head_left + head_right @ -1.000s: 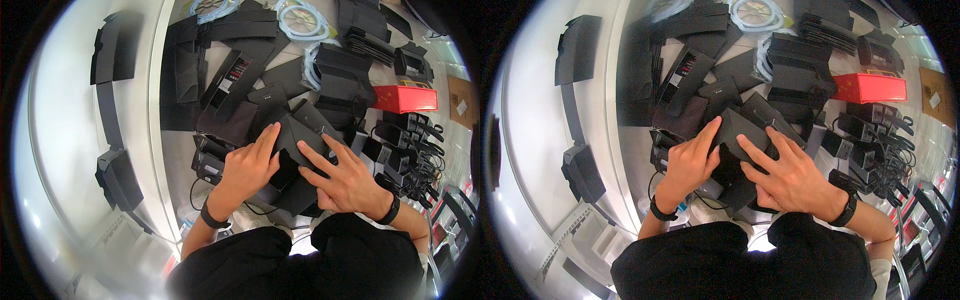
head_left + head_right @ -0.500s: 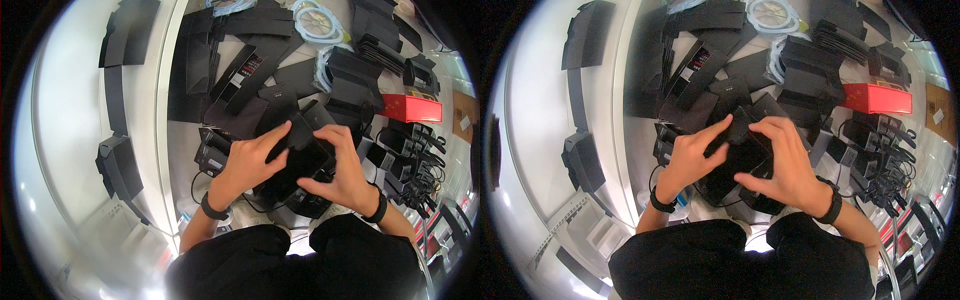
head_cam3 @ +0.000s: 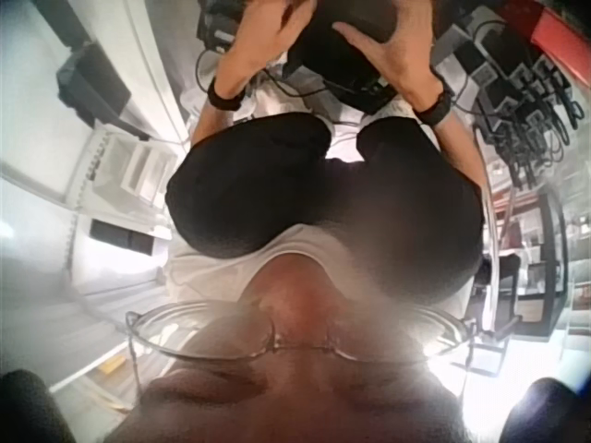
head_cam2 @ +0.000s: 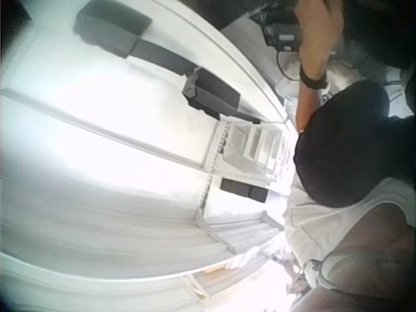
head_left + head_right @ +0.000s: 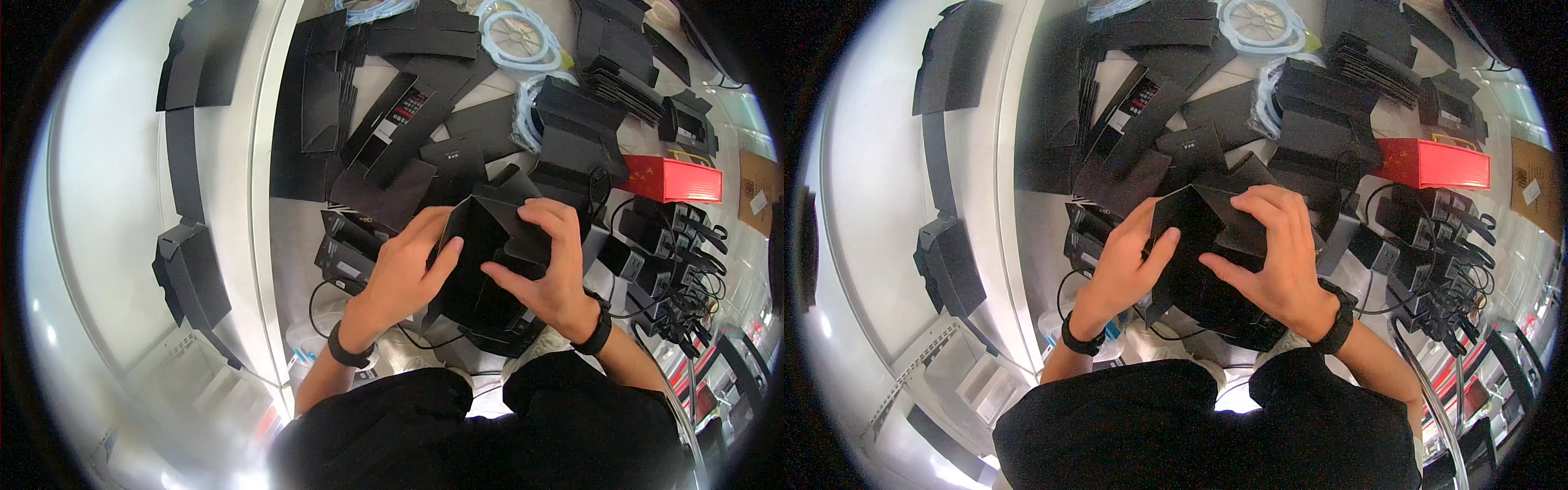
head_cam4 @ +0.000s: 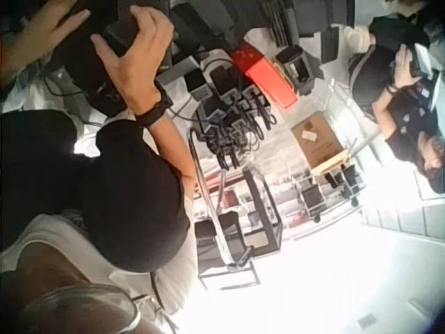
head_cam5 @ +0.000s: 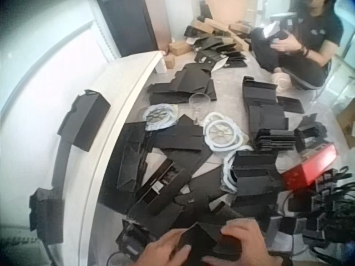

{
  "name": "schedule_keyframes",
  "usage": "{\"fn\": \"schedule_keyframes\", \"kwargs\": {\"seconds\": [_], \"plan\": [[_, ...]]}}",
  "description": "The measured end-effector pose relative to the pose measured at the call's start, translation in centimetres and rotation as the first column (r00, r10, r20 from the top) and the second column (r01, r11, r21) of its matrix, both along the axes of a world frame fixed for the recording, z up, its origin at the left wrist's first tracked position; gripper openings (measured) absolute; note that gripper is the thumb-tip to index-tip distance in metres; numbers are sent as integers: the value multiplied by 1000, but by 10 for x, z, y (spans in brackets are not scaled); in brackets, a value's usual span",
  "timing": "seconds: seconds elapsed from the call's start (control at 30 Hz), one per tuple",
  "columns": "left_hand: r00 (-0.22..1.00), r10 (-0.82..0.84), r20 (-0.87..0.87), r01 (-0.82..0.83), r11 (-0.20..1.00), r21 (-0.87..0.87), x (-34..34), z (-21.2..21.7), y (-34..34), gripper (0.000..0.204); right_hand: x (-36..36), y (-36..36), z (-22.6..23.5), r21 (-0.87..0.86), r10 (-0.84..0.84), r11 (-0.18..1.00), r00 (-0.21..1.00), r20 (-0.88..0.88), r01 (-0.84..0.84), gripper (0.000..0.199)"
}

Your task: The person assembles flat-packed black cardboard boxes by hand. They fold the flaps, tuck in the tabs, and form the box structure. The person then places the assembled boxes onto a nearby white shelf.

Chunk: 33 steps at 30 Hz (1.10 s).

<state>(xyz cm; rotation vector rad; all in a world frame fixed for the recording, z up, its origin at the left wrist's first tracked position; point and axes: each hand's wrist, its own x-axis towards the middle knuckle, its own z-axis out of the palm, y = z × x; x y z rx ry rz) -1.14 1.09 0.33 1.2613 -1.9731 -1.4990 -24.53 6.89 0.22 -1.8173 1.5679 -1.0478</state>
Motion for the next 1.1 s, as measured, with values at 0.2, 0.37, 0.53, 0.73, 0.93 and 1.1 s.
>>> {"fn": "schedule_keyframes", "kwargs": {"seconds": [0.2, 0.37, 0.53, 0.73, 0.93, 1.1], "plan": [[1000, -11, 4, 11, 1000, -8, -2, -1, 6, 41, -7, -1, 15, 45, 78, 996, 988, -135, -72, 71], [1000, -11, 12, 11, 1000, -20, -2, -2, 5, 41, -5, -2, 28, 104, 75, 993, 976, -204, -54, 62], [1000, 10, -10, -10, 1000, -2, -6, -1, 5, 42, -6, 0, 15, 90, 97, 993, 973, -211, -79, 60], [999, 9, -46, -9, 1000, 10, -3, -3, 6, 45, -10, 3, 10, 90, 180, 983, 944, -275, -161, 62], [998, 27, -55, -25, 999, 39, -5, -5, 11, 49, -17, 8, 3, 155, 320, 947, 863, -391, -281, 69], [998, 4, -56, -3, 1000, 27, -5, -5, 11, 52, -16, 9, 2, 160, 320, 947, 870, -375, -279, 70]]}}
